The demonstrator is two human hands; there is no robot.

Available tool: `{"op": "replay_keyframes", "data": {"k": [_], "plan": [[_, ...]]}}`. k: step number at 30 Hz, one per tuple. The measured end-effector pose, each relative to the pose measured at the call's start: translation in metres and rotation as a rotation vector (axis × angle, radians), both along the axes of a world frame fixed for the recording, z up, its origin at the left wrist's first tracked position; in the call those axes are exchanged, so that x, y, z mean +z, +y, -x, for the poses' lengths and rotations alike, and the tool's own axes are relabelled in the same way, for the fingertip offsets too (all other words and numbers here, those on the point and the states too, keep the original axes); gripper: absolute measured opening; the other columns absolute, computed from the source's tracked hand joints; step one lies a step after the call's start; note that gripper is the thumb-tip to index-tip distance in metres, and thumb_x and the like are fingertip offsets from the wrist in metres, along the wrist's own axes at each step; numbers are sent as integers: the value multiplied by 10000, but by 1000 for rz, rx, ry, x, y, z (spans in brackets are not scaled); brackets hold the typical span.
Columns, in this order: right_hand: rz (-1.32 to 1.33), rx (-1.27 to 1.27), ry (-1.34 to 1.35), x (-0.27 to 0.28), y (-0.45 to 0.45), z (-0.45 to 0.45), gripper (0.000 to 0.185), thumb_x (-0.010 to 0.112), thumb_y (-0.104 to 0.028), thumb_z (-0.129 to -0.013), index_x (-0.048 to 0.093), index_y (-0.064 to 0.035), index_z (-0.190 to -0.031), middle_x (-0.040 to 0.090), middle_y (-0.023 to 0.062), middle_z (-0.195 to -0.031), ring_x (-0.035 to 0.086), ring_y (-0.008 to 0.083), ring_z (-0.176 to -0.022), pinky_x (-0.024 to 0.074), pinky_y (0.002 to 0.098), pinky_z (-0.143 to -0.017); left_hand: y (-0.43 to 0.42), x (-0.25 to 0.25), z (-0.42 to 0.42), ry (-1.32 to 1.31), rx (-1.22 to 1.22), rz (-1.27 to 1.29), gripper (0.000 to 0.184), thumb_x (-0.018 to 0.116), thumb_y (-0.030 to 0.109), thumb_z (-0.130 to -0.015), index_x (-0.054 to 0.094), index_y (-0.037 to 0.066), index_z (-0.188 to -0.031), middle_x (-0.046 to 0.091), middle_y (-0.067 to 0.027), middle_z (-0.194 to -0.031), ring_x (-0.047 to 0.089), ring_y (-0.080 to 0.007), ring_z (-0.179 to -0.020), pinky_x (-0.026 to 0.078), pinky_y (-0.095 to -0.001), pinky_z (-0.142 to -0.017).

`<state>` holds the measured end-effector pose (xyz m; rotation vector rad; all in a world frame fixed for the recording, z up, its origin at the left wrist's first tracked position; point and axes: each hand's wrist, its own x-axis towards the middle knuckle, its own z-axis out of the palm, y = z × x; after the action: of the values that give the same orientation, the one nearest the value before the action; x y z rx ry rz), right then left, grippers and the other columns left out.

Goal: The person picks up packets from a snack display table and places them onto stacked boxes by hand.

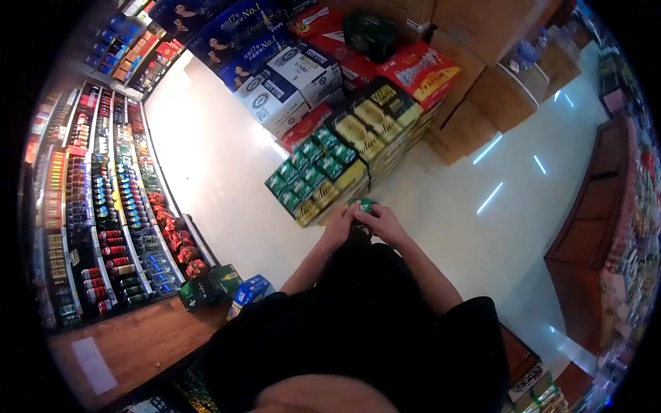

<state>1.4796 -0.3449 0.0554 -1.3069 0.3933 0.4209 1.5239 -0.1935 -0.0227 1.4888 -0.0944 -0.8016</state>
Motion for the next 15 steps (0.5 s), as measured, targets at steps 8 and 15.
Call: {"op": "replay_keyframes", "data": {"k": [8, 15], "plan": [[164, -218, -26, -47, -20, -158, 234, 672, -218, -826, 573, -14, -883, 542, 13, -669, 479, 77, -521, 356, 204, -450, -47, 27, -151, -388, 241, -344, 465, 453, 395, -936, 536, -50, -826, 571, -208, -732, 569, -287, -696, 435, -364, -653], [333, -237, -118, -102, -25, -252, 289, 689, -191, -798, 591, 21, -966, 609, 44, -744, 550, 91, -617, 435, 232, -529, -55, 15, -197, 115, 330, -154, 447, 410, 424, -945, 508, -11, -912, 559, -80, -776, 498, -125, -548, 391, -263, -483]]}}
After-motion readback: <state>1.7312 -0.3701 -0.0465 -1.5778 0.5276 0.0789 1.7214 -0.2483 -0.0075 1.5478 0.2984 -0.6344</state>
